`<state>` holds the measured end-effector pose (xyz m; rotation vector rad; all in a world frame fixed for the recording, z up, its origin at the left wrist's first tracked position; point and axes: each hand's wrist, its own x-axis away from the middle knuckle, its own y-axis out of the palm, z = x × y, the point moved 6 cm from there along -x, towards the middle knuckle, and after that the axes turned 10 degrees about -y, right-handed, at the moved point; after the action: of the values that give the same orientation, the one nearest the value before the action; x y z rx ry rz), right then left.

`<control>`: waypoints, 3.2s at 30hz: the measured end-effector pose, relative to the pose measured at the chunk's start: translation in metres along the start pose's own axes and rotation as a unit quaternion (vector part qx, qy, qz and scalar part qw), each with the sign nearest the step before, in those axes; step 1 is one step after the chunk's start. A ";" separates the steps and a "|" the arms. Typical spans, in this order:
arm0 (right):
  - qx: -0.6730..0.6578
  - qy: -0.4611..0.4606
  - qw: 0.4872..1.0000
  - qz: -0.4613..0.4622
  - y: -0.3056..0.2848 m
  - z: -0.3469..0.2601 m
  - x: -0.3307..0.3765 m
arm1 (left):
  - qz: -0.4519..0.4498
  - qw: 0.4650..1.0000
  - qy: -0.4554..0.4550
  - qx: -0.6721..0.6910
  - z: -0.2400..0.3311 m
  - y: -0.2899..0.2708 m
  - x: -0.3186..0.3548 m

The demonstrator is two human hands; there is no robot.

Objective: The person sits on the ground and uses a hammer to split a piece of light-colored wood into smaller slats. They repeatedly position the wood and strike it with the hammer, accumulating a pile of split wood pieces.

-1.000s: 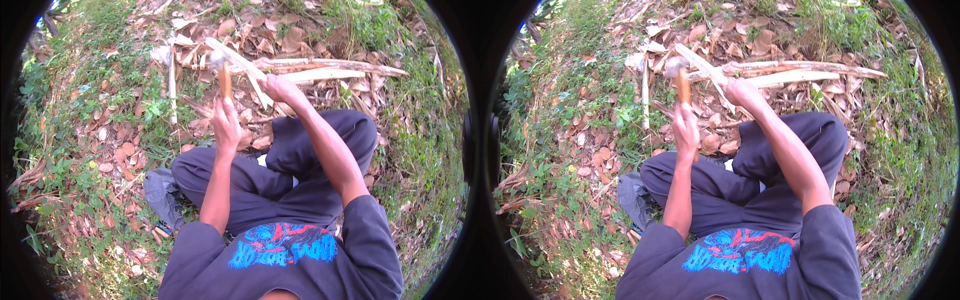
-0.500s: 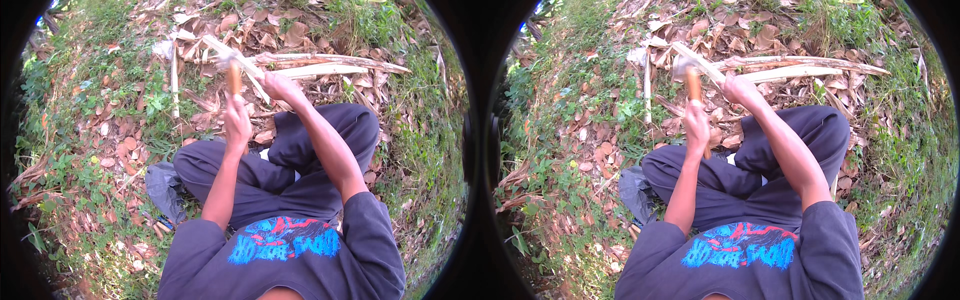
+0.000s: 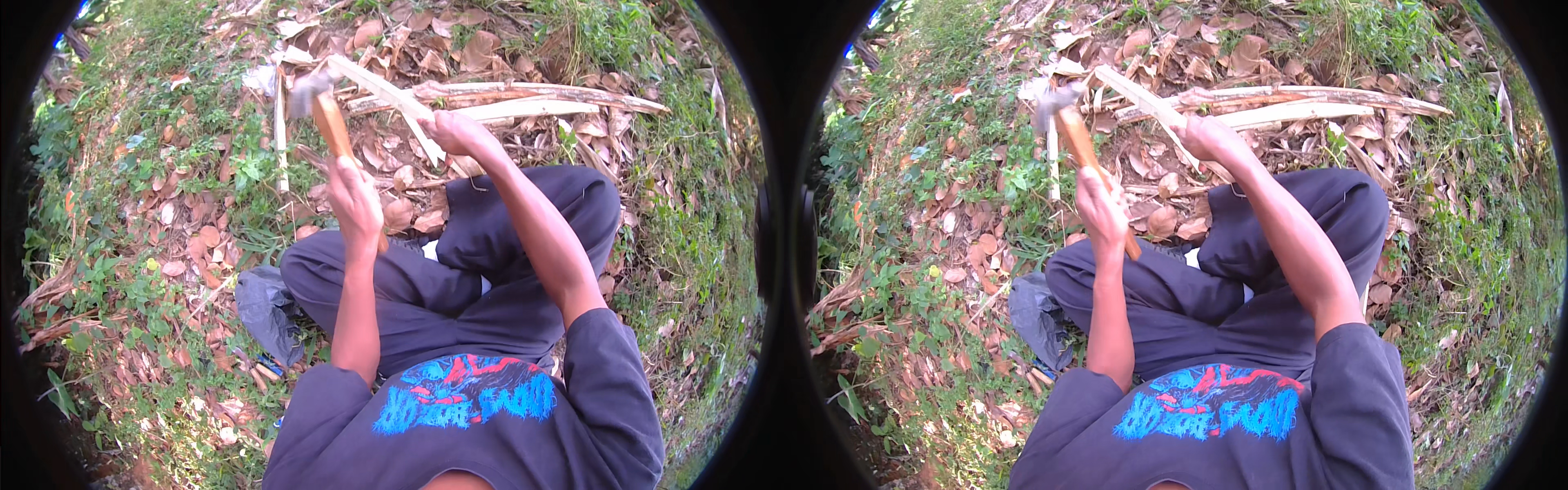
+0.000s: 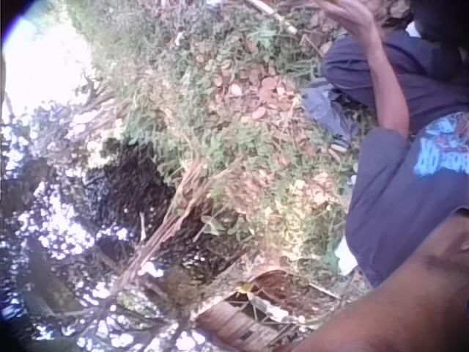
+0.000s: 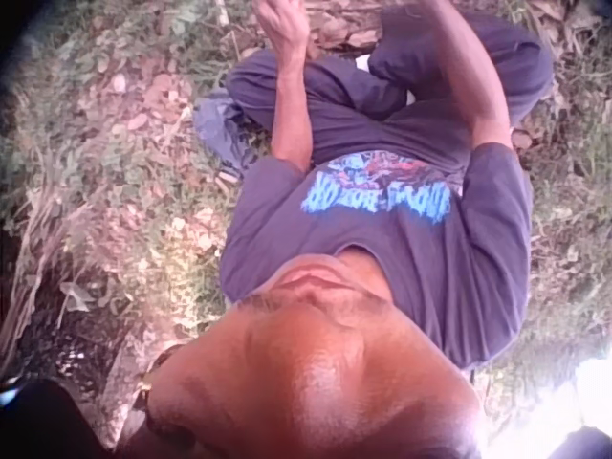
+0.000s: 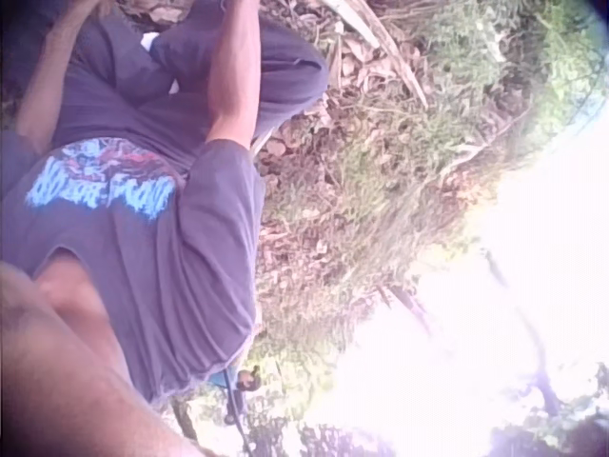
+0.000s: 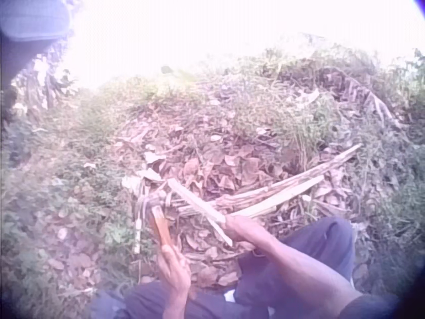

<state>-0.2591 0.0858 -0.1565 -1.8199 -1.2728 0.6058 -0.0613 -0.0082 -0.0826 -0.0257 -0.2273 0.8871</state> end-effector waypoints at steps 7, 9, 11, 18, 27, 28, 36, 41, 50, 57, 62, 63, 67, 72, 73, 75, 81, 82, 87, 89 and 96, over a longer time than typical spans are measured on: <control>0.391 -0.190 0.898 0.062 0.032 0.024 -0.009 | -0.063 0.989 -0.085 -0.102 -0.048 0.022 -0.019; 0.261 -0.138 0.955 -0.036 0.031 0.025 -0.010 | -0.055 0.992 -0.113 -0.019 -0.012 0.006 -0.014; -0.130 0.113 0.980 -0.104 0.005 -0.015 -0.001 | -0.024 0.996 -0.040 0.075 0.011 -0.012 -0.009; 0.137 -0.063 0.984 -0.096 -0.003 0.007 -0.014 | -0.073 0.988 -0.136 0.026 -0.027 0.009 -0.014; 0.124 -0.027 0.985 -0.114 -0.025 0.005 -0.008 | -0.110 0.978 -0.146 -0.103 -0.049 0.000 -0.020; 0.012 0.047 0.984 -0.170 -0.030 0.010 -0.005 | -0.093 0.987 -0.127 -0.039 -0.040 -0.007 -0.023; -0.020 0.110 0.986 -0.121 -0.030 0.004 -0.005 | -0.127 0.989 -0.046 -0.060 -0.051 0.010 -0.030; -0.064 0.059 0.993 -0.086 -0.029 0.019 -0.005 | -0.099 0.989 -0.018 0.112 -0.004 -0.008 -0.029; -0.074 0.098 0.981 -0.151 -0.012 -0.005 -0.008 | -0.079 0.980 -0.047 0.175 -0.042 0.012 -0.009; -0.082 0.109 0.981 -0.141 -0.013 0.006 -0.007 | -0.087 0.986 -0.077 0.117 -0.082 0.030 -0.002; -0.132 0.116 0.976 -0.126 -0.011 0.007 -0.006 | -0.035 0.968 -0.053 0.241 -0.070 0.010 0.005; -0.130 0.103 0.977 -0.133 -0.014 0.000 -0.009 | -0.024 0.964 -0.050 0.260 -0.072 0.011 0.004; -0.105 0.094 0.985 -0.098 -0.024 0.021 -0.007 | -0.013 0.999 0.003 0.042 -0.080 0.008 -0.010; -0.168 0.115 0.971 -0.127 -0.023 0.018 -0.006 | -0.010 0.980 -0.014 0.197 -0.044 -0.011 -0.007; -0.143 0.116 0.975 -0.128 -0.019 0.017 -0.007 | -0.001 0.982 0.004 0.191 -0.056 -0.003 -0.007; -0.087 0.118 0.982 -0.121 -0.019 0.018 -0.008 | -0.034 0.997 0.009 -0.066 -0.070 0.013 -0.009; -0.178 0.110 0.969 -0.128 -0.022 0.011 -0.006 | -0.025 0.981 -0.042 0.188 -0.032 -0.017 -0.007; -0.148 0.104 0.975 -0.126 -0.020 0.009 -0.001 | -0.057 0.977 -0.048 0.200 -0.044 -0.009 -0.001; -0.111 0.099 0.983 -0.111 -0.018 0.008 -0.004 | -0.050 0.999 -0.003 0.014 -0.085 0.022 -0.007; -0.163 0.101 0.975 -0.111 -0.020 0.018 0.000 | -0.041 0.998 -0.015 0.046 -0.084 0.009 -0.013; -0.247 0.109 0.959 -0.087 -0.054 -0.007 0.011 | 0.182 0.969 -0.123 -0.110 -0.124 -0.050 -0.072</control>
<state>-0.2789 0.1017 -0.1068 -2.0692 -1.5016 -0.0229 -0.0407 -0.0864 -0.2111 -0.1689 -0.5651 1.2288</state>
